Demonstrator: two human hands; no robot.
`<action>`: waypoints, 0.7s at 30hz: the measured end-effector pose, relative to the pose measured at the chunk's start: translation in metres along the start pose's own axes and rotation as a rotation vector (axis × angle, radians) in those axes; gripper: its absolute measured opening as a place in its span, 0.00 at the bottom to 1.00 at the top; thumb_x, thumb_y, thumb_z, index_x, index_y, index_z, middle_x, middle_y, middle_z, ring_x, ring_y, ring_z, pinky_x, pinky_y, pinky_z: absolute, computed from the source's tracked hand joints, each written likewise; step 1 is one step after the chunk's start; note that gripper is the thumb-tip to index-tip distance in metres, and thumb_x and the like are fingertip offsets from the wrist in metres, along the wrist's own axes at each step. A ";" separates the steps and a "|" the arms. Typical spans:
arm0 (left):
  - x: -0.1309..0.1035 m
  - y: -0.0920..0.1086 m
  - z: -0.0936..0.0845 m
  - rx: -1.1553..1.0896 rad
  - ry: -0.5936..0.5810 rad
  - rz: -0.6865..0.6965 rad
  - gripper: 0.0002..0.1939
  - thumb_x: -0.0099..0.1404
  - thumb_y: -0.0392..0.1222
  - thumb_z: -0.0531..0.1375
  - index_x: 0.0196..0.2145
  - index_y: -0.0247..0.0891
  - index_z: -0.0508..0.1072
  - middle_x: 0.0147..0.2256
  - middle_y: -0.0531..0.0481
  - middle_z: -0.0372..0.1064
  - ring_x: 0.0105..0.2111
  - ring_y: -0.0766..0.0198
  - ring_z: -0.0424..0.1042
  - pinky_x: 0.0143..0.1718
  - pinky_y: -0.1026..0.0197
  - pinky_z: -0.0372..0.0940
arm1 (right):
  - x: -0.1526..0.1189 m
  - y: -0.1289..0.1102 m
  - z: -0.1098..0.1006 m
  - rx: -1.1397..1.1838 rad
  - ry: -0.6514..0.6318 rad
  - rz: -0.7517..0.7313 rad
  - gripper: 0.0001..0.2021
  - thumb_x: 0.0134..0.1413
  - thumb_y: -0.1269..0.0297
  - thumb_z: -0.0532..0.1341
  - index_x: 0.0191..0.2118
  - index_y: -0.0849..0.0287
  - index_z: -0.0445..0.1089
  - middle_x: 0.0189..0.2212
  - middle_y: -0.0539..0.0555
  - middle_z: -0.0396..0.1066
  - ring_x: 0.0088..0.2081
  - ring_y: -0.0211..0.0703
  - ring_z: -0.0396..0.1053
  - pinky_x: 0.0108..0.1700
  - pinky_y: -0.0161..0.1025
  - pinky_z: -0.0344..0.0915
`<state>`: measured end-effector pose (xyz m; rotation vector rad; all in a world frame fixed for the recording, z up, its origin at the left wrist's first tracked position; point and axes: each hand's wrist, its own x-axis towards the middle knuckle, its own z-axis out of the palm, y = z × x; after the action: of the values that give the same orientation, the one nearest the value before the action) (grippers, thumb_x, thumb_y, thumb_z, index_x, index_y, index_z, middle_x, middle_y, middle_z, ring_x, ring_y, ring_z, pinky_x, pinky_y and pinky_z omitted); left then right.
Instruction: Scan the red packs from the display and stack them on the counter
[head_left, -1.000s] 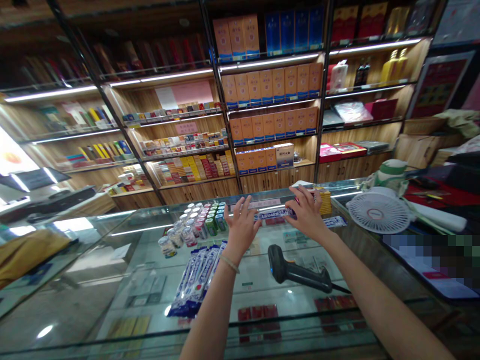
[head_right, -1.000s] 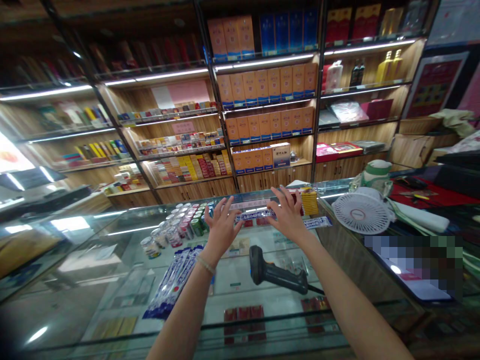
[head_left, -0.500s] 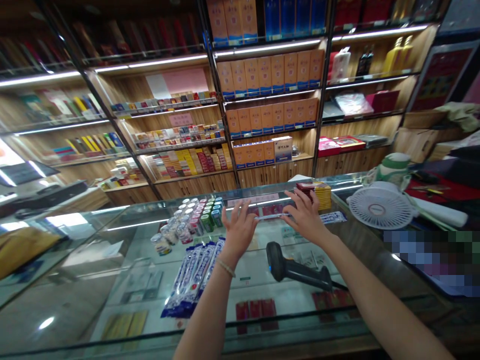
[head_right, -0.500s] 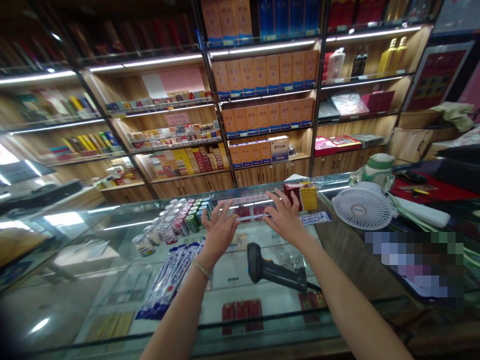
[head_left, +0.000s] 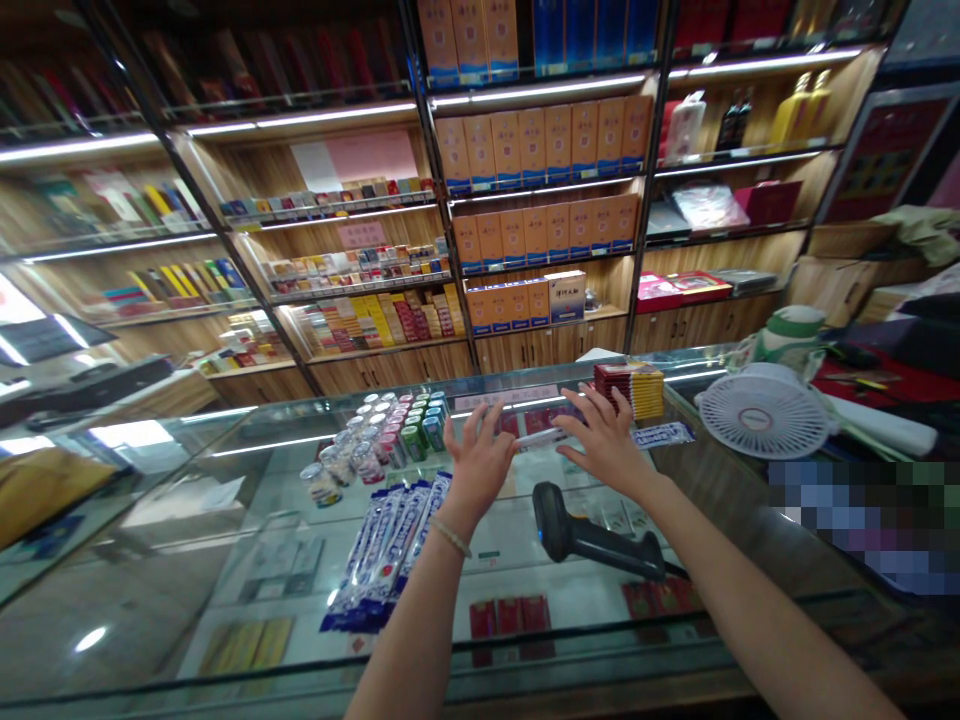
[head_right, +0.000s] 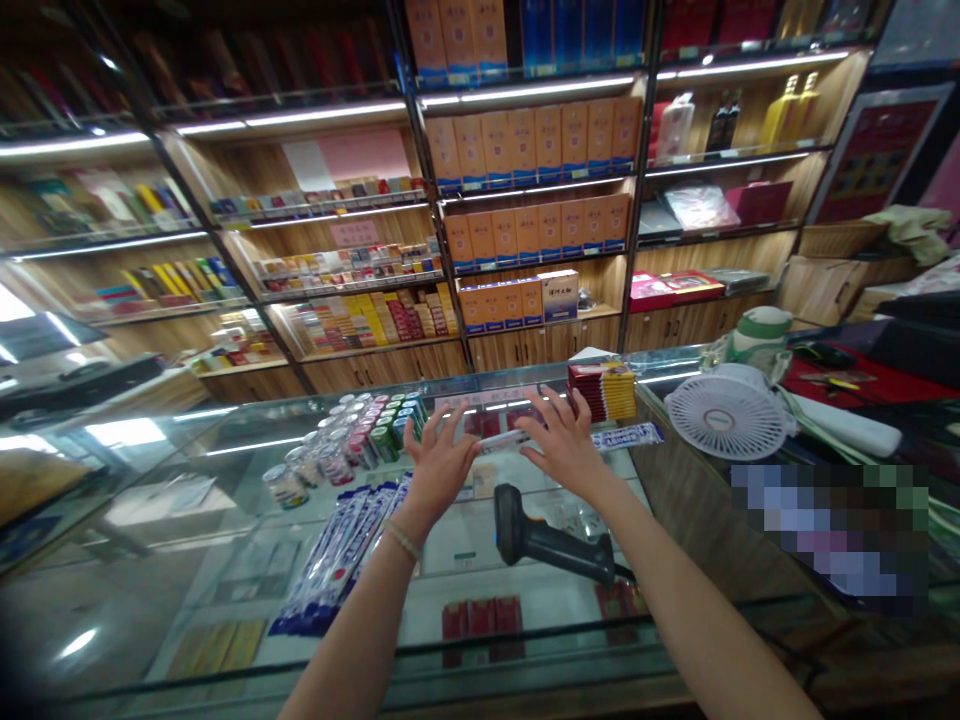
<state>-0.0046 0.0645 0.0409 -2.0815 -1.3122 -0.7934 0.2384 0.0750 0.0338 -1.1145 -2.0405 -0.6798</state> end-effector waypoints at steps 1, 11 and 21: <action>0.000 0.001 0.000 -0.004 -0.007 0.003 0.08 0.70 0.45 0.60 0.34 0.46 0.78 0.65 0.49 0.67 0.67 0.48 0.58 0.70 0.29 0.26 | 0.000 -0.001 0.000 0.000 0.002 -0.011 0.16 0.56 0.56 0.69 0.50 0.49 0.74 0.66 0.58 0.63 0.69 0.59 0.51 0.70 0.63 0.37; 0.001 0.010 -0.008 -0.051 -0.050 -0.008 0.09 0.72 0.46 0.58 0.40 0.48 0.79 0.66 0.49 0.65 0.67 0.47 0.58 0.70 0.28 0.28 | -0.002 -0.003 0.004 0.000 0.041 -0.021 0.12 0.56 0.59 0.68 0.46 0.49 0.73 0.66 0.58 0.62 0.69 0.57 0.50 0.70 0.63 0.36; -0.001 0.014 -0.010 -0.025 -0.001 -0.020 0.20 0.63 0.54 0.68 0.52 0.53 0.77 0.68 0.44 0.61 0.68 0.43 0.57 0.70 0.28 0.27 | -0.003 -0.005 0.008 0.023 0.078 0.018 0.12 0.59 0.54 0.67 0.46 0.50 0.75 0.65 0.59 0.63 0.69 0.59 0.51 0.70 0.63 0.36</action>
<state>0.0062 0.0509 0.0449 -2.0910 -1.3326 -0.8213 0.2325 0.0767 0.0264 -1.0749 -1.9653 -0.6791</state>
